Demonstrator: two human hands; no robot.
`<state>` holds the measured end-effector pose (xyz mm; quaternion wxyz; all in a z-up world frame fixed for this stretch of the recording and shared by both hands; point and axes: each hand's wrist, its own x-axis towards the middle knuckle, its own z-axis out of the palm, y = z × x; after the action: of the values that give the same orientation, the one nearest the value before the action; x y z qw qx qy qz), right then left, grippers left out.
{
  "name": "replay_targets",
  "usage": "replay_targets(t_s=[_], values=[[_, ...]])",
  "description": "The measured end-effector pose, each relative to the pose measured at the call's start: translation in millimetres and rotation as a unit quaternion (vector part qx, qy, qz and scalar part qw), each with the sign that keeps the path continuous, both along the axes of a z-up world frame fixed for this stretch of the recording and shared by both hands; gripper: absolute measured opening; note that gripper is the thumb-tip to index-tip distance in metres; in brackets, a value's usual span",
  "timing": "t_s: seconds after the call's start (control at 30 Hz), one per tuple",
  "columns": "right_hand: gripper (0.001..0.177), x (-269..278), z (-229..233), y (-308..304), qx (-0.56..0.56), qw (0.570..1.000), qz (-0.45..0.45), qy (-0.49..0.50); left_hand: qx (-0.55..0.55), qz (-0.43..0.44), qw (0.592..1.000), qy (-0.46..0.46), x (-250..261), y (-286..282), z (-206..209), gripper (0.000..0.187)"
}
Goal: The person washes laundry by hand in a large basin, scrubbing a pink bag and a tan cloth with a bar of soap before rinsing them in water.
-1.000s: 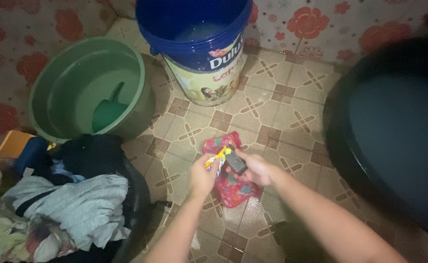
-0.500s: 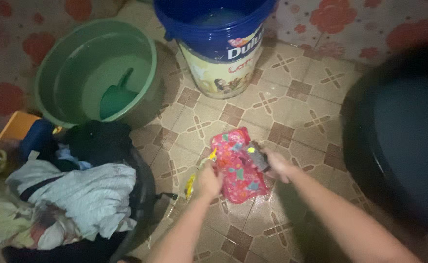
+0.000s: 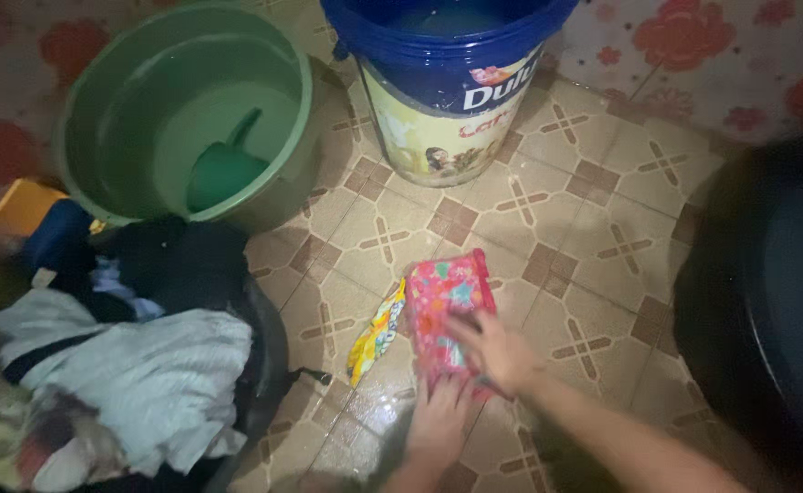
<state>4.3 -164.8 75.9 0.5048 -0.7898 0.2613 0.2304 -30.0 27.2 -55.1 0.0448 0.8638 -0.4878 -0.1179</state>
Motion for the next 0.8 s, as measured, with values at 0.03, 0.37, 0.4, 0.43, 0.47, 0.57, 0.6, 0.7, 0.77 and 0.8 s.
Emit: replay_targets(t_s=[0.03,0.37,0.4,0.43,0.47,0.57,0.6,0.7,0.77,0.8], values=[[0.044,-3.7,-1.7,4.1,0.183,0.969,-0.153,0.066,-0.002,-0.004,1.000,0.002,0.2,4.0,-5.7,0.067],[0.075,10.8,-51.9,2.9,-0.276,0.893,0.296,-0.196,0.227,0.086,0.970,-0.008,118.3,79.7,35.7,0.032],[0.073,14.5,-42.4,13.4,-0.283,0.895,0.267,-0.216,0.276,0.090,0.951,-0.105,134.0,94.7,50.7,0.039],[0.073,17.8,-33.7,26.1,-0.291,0.896,0.239,-0.236,0.374,0.084,0.913,-0.137,147.7,102.4,61.8,0.060],[0.073,22.5,-26.6,41.2,-0.291,0.894,0.244,-0.240,0.468,0.077,0.865,-0.166,155.6,108.7,72.6,0.084],[0.071,39.6,-10.0,88.0,-0.254,0.901,0.209,-0.282,0.418,0.116,0.898,-0.071,158.3,113.3,111.0,0.064],[0.081,42.6,-7.3,104.0,-0.196,0.925,0.209,-0.251,0.387,0.130,0.912,-0.024,157.9,110.3,126.1,0.055],[0.102,43.5,-12.8,140.9,-0.116,0.931,0.221,-0.266,0.280,0.169,0.937,0.124,147.6,101.4,179.7,0.029],[0.115,49.5,-16.0,153.6,-0.093,0.915,0.234,-0.314,0.142,0.170,0.959,0.175,146.8,105.1,222.3,0.029],[0.105,53.2,-13.1,156.3,-0.063,0.921,0.257,-0.285,0.073,0.188,0.968,0.151,151.1,115.9,243.9,0.031]])
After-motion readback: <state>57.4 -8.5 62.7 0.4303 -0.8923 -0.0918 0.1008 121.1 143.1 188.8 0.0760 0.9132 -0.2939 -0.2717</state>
